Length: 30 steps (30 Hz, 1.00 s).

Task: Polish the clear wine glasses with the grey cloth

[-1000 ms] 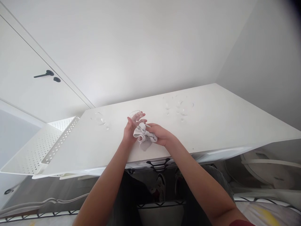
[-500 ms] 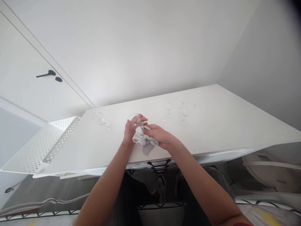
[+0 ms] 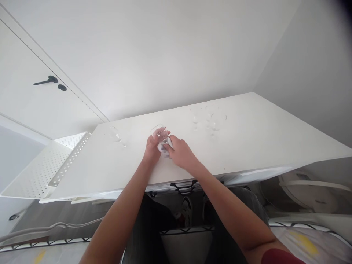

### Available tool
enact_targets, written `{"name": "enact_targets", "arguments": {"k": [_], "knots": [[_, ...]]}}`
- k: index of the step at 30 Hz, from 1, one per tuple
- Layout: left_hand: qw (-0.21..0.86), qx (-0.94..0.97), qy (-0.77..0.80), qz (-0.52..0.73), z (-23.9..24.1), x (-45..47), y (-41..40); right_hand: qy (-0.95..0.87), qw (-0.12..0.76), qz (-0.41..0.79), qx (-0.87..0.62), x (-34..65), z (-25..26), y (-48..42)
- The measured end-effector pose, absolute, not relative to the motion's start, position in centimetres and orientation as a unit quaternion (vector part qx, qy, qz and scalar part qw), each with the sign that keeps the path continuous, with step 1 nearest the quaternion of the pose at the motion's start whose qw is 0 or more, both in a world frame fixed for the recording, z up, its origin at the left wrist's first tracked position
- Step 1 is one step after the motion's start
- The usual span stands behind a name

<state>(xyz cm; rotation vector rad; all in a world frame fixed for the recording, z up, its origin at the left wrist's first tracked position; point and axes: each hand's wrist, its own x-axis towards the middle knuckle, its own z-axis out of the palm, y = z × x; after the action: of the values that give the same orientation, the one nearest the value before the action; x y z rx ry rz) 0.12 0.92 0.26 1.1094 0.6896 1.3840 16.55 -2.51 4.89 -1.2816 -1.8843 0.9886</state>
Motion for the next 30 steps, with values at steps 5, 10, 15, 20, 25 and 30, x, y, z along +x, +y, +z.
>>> {"name": "enact_targets", "arguments": {"k": [5,10,15,20,25,30], "knots": [[0.601,0.439,0.282,0.606,0.0,-0.5,0.8,-0.64,0.327,0.611,-0.333,17.5,5.5,-1.9],[0.561,0.462,0.281,0.627,0.3,-0.3,1.3,-0.7,0.419,0.316,-0.485,17.3,4.7,-1.9],[0.529,0.442,0.266,0.674,0.3,-0.4,1.5,-0.429,0.621,0.393,-0.524,17.4,3.9,-1.3],[0.554,0.441,0.246,0.662,0.4,-0.2,1.3,-0.346,0.61,0.59,-0.401,16.7,3.7,-0.9],[0.565,0.454,0.239,0.646,0.7,0.4,1.1,-0.337,0.556,0.665,-0.367,16.7,3.9,-0.9],[0.555,0.484,0.233,0.635,0.6,0.5,1.3,-0.443,0.635,0.429,-0.465,16.8,4.5,-2.0]]}}
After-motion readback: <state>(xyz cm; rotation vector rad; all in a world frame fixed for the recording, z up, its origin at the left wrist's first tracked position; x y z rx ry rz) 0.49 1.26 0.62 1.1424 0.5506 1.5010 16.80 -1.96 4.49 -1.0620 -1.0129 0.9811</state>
